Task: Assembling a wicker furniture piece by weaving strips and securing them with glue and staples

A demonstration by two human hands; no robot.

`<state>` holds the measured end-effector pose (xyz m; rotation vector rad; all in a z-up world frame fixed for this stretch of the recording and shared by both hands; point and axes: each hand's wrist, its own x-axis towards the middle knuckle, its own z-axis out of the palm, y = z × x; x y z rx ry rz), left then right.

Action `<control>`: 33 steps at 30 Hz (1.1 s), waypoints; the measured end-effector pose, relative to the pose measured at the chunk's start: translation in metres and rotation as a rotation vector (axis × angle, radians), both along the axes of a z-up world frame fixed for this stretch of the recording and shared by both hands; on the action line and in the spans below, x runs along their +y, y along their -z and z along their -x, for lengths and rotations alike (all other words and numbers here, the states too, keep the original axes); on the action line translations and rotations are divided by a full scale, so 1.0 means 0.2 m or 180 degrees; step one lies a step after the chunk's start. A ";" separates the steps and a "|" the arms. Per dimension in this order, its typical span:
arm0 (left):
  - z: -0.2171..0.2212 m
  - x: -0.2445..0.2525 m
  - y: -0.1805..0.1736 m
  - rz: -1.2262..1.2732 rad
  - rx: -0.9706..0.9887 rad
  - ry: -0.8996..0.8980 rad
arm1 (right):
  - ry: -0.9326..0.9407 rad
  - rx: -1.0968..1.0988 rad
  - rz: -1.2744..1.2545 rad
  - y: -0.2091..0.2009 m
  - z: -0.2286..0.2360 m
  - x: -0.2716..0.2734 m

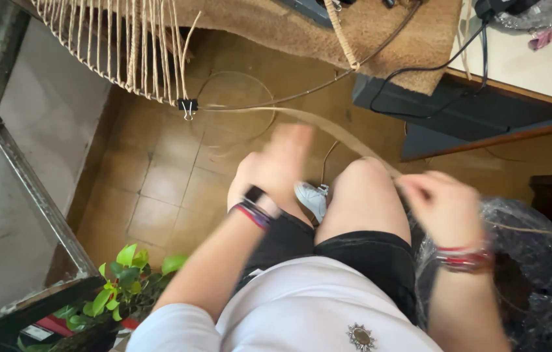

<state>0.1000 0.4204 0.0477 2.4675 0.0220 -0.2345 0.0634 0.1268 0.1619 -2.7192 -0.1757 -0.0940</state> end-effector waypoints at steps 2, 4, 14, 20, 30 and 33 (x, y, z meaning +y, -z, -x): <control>0.11 -0.26 -0.35 0.2730 -0.0569 0.0406 | -0.0444 0.0043 0.0185 0.05 -0.02 0.19; 0.08 -0.28 -0.39 0.1184 0.0123 0.0660 | -0.0481 0.0169 0.0018 0.01 -0.01 0.16; -0.26 0.62 0.14 -0.1749 0.0740 -0.0944 | 0.0307 0.0437 0.0235 -0.02 0.08 -0.21; 0.08 -0.23 -0.24 0.0209 -0.0389 0.2195 | -0.0642 0.0137 -0.0154 0.14 0.05 0.20; -0.28 0.58 0.14 -0.1985 0.1353 -0.0722 | 0.0596 0.0090 -0.0076 -0.03 0.16 -0.39; -0.14 0.10 -0.33 -0.0921 0.0999 0.0181 | 0.0459 0.0512 0.0140 -0.04 0.09 -0.08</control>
